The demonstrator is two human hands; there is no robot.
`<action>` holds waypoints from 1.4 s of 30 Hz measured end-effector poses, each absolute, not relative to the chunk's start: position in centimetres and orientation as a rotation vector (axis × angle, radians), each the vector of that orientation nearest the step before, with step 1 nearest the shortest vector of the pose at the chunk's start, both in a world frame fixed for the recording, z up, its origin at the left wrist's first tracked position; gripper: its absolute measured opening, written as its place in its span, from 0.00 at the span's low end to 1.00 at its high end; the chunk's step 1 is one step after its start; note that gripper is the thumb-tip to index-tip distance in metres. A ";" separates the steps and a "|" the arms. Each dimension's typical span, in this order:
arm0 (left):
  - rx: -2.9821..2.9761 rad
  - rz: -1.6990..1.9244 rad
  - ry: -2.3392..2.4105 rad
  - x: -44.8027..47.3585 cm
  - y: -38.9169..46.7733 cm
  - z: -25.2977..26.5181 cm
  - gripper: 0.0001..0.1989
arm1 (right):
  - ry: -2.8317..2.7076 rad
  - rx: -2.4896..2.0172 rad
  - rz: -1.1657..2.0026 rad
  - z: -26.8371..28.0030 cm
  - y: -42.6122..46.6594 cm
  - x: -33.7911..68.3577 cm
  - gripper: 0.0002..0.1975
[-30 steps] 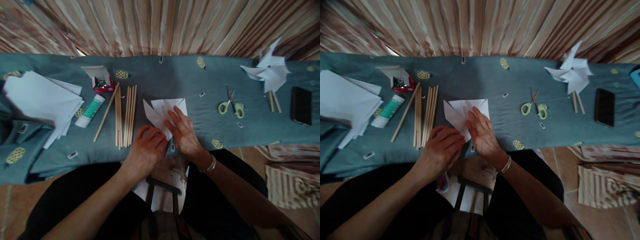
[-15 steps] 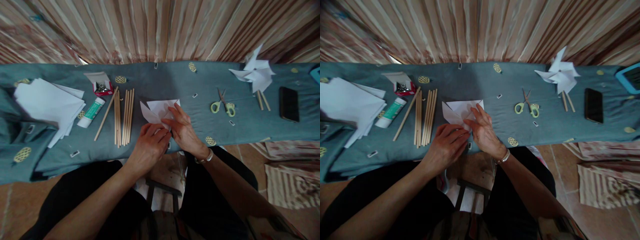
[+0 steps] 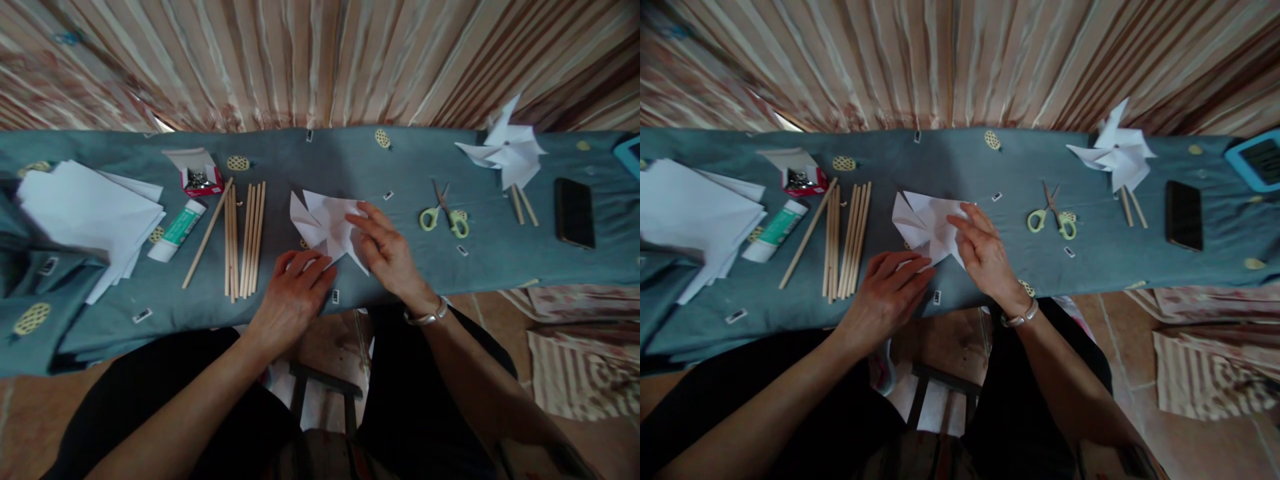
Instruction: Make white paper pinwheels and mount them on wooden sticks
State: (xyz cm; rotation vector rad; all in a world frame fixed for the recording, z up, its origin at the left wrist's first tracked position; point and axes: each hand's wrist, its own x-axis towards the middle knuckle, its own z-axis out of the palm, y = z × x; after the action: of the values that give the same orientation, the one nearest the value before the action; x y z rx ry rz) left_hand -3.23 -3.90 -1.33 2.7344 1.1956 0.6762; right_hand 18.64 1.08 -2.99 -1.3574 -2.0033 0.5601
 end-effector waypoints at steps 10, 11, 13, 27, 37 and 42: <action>2.771 0.587 1.172 -2.4 -3.8 -2.3 0.15 | -2.102 -1.456 0.380 -3.5 5.0 19.8 0.25; 2.769 0.597 1.180 -2.5 -3.8 -2.3 0.14 | -2.107 -1.463 0.372 -3.3 5.1 19.7 0.24; 2.762 0.623 1.191 -2.7 -3.6 -2.3 0.14 | -2.088 -1.499 0.351 -2.8 4.9 19.7 0.23; 2.751 0.738 1.251 -4.2 -3.1 -0.9 0.10 | -1.802 -1.719 0.826 -1.5 1.1 20.3 0.18; 2.736 0.426 1.163 -2.7 -4.5 -0.7 0.06 | -1.812 -1.743 0.854 -1.4 0.5 20.5 0.15; 2.734 0.453 1.192 -3.1 -4.4 -0.5 0.07 | -1.852 -1.700 0.732 -1.0 0.4 21.0 0.13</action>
State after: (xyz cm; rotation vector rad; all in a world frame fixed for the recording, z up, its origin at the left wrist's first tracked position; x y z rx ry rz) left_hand -3.09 -4.35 -0.50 2.7342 1.1923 0.4530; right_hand 21.05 0.36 -0.98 -1.7005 -1.8517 0.7325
